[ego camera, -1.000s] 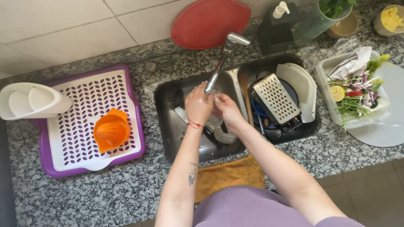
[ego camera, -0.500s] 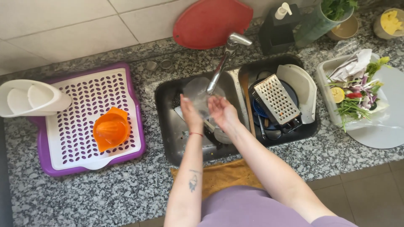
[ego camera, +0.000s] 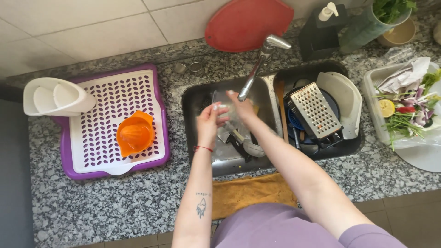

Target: The person washes a glass bowl and a metal box grater in a kitchen sink. They rinse the bowl under running water and place it on a drying rack, then scrub the grater with a sponge and rinse it thoroughly.

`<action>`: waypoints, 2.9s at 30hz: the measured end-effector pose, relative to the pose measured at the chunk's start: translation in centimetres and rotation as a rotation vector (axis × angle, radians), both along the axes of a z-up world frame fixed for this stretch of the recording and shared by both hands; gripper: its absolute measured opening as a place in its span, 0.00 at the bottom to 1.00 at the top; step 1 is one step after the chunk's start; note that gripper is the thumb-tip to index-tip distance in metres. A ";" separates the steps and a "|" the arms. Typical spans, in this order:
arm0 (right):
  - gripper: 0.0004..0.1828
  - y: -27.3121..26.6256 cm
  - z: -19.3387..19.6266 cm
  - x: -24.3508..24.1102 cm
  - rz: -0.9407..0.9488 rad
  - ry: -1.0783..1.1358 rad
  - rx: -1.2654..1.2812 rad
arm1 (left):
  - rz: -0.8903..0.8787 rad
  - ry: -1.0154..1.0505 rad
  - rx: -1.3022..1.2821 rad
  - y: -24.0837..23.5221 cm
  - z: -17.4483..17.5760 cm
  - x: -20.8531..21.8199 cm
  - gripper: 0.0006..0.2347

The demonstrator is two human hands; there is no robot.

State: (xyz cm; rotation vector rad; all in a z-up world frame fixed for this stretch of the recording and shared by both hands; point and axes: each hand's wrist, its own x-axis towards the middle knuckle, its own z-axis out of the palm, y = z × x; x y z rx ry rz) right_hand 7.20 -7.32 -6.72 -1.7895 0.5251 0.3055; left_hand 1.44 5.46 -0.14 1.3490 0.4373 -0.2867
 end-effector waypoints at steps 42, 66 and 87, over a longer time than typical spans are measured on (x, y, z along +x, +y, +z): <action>0.28 -8.1 6.3 -7.4 0.064 0.232 0.314 | -0.206 -0.463 0.633 1.5 5.6 -8.9 0.31; 0.32 -6.1 -2.5 -16.0 -0.072 0.639 0.930 | -0.170 -0.428 1.001 2.2 6.1 -13.4 0.39; 0.12 6.4 8.7 1.4 0.476 -0.844 -0.378 | 0.496 -0.279 0.430 15.0 2.8 -2.0 0.26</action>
